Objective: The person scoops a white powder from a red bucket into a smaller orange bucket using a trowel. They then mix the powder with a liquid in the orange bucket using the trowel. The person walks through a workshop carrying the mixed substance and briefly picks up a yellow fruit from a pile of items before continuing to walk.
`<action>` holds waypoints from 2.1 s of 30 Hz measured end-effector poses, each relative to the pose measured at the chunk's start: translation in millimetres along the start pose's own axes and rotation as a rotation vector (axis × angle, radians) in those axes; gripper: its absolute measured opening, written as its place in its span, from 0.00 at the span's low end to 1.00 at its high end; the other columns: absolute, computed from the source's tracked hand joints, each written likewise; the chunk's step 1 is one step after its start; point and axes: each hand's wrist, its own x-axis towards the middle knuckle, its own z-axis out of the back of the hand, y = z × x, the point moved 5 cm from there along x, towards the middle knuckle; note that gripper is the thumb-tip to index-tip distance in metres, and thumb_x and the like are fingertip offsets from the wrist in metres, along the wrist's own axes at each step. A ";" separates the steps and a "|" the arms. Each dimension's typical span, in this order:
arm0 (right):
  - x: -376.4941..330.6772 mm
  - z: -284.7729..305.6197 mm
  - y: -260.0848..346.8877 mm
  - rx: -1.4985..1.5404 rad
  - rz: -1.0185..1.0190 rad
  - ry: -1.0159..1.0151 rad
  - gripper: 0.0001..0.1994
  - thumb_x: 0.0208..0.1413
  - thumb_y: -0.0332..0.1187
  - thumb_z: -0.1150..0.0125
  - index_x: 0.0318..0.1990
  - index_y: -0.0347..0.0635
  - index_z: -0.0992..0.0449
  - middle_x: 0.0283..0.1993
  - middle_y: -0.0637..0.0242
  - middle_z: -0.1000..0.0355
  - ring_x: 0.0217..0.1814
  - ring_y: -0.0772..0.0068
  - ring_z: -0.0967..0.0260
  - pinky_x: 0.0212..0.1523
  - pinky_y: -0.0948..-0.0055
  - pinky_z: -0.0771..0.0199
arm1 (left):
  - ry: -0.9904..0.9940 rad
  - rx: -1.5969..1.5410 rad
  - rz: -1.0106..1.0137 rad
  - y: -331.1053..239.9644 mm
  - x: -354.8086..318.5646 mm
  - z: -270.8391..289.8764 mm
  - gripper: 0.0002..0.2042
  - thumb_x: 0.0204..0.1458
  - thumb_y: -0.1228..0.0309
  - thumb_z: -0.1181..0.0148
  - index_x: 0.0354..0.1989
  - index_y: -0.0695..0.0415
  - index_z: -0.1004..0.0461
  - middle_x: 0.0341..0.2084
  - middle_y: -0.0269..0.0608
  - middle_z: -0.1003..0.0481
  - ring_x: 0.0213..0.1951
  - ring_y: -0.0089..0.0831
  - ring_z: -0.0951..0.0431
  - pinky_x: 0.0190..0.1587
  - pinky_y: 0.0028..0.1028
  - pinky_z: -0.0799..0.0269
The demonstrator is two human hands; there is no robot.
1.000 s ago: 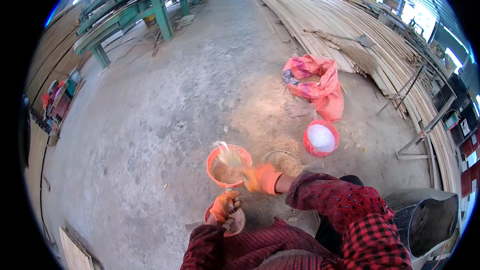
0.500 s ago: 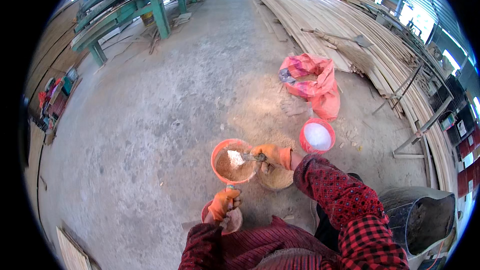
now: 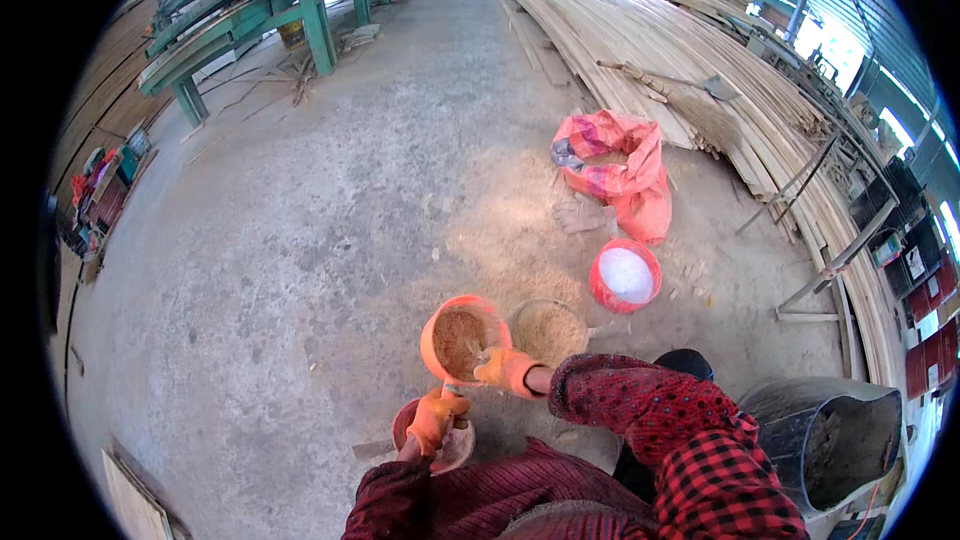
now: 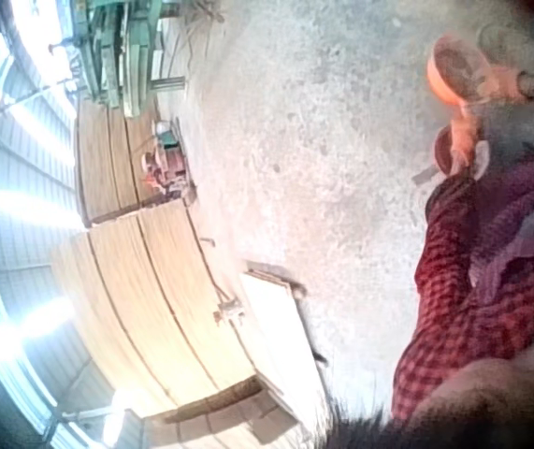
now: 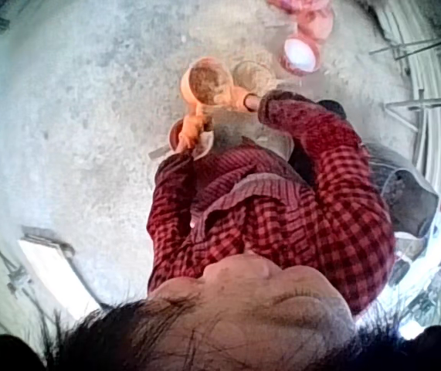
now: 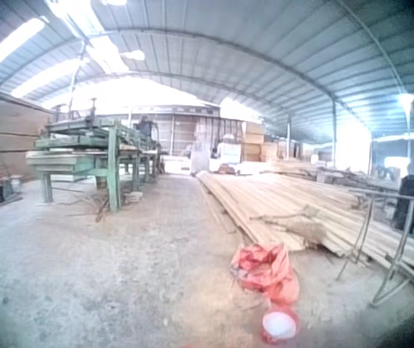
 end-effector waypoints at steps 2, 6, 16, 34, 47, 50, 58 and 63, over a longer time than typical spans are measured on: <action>-4.4 -17.3 -2.5 0.440 -0.193 0.202 0.15 0.58 0.47 0.43 0.35 0.44 0.27 0.23 0.68 0.32 0.19 0.76 0.38 0.16 0.70 0.39 | 0.014 -0.121 0.041 7.5 -1.5 -1.2 0.07 0.50 0.75 0.39 0.32 0.60 0.31 0.22 0.34 0.32 0.21 0.26 0.32 0.24 0.29 0.35; 5.2 -36.8 6.6 1.228 -0.434 0.392 0.15 0.59 0.48 0.44 0.31 0.45 0.26 0.22 0.71 0.33 0.18 0.81 0.41 0.17 0.74 0.40 | 0.039 -0.309 0.110 21.9 -6.3 8.7 0.08 0.48 0.78 0.39 0.34 0.59 0.33 0.23 0.33 0.33 0.23 0.27 0.30 0.24 0.27 0.34; 40.4 20.3 18.4 -0.354 0.339 -0.050 0.20 0.51 0.40 0.43 0.52 0.47 0.22 0.45 0.52 0.21 0.46 0.55 0.22 0.47 0.58 0.24 | -0.005 -0.048 0.039 2.9 -37.7 -2.0 0.06 0.50 0.77 0.40 0.33 0.60 0.31 0.25 0.35 0.30 0.24 0.27 0.27 0.28 0.28 0.27; 38.1 53.3 -49.6 -0.124 0.269 -0.228 0.18 0.52 0.44 0.40 0.46 0.43 0.20 0.37 0.57 0.20 0.39 0.58 0.22 0.36 0.63 0.24 | 0.059 -0.115 -0.030 -22.3 -25.5 -3.8 0.09 0.48 0.73 0.39 0.36 0.62 0.28 0.24 0.36 0.29 0.23 0.26 0.30 0.24 0.28 0.34; -5.3 109.8 -79.1 -0.199 0.065 -0.260 0.16 0.47 0.39 0.41 0.42 0.42 0.19 0.41 0.48 0.22 0.41 0.46 0.23 0.41 0.53 0.25 | 0.335 -0.010 0.238 23.6 58.4 -79.0 0.09 0.50 0.75 0.40 0.38 0.57 0.32 0.24 0.30 0.35 0.19 0.23 0.36 0.25 0.32 0.28; 7.1 124.4 -127.0 -0.601 0.000 -0.305 0.17 0.48 0.38 0.42 0.46 0.48 0.20 0.40 0.52 0.21 0.41 0.47 0.22 0.39 0.50 0.24 | 0.405 -0.042 0.213 26.4 67.4 -109.4 0.09 0.49 0.75 0.39 0.36 0.57 0.32 0.24 0.30 0.35 0.20 0.23 0.35 0.25 0.32 0.27; -47.2 19.7 -160.9 -0.588 0.165 -0.260 0.12 0.53 0.35 0.42 0.45 0.48 0.24 0.37 0.58 0.22 0.39 0.52 0.22 0.37 0.54 0.22 | 0.382 0.203 -0.116 17.6 70.1 -129.3 0.09 0.47 0.76 0.38 0.32 0.60 0.33 0.20 0.30 0.35 0.18 0.21 0.36 0.18 0.29 0.42; -21.5 91.6 -51.6 -0.909 0.603 -0.044 0.16 0.52 0.41 0.39 0.49 0.51 0.25 0.41 0.59 0.23 0.40 0.50 0.23 0.38 0.55 0.23 | 0.405 0.076 0.091 2.2 60.6 -133.4 0.09 0.49 0.76 0.39 0.28 0.57 0.36 0.17 0.28 0.39 0.16 0.21 0.40 0.18 0.29 0.44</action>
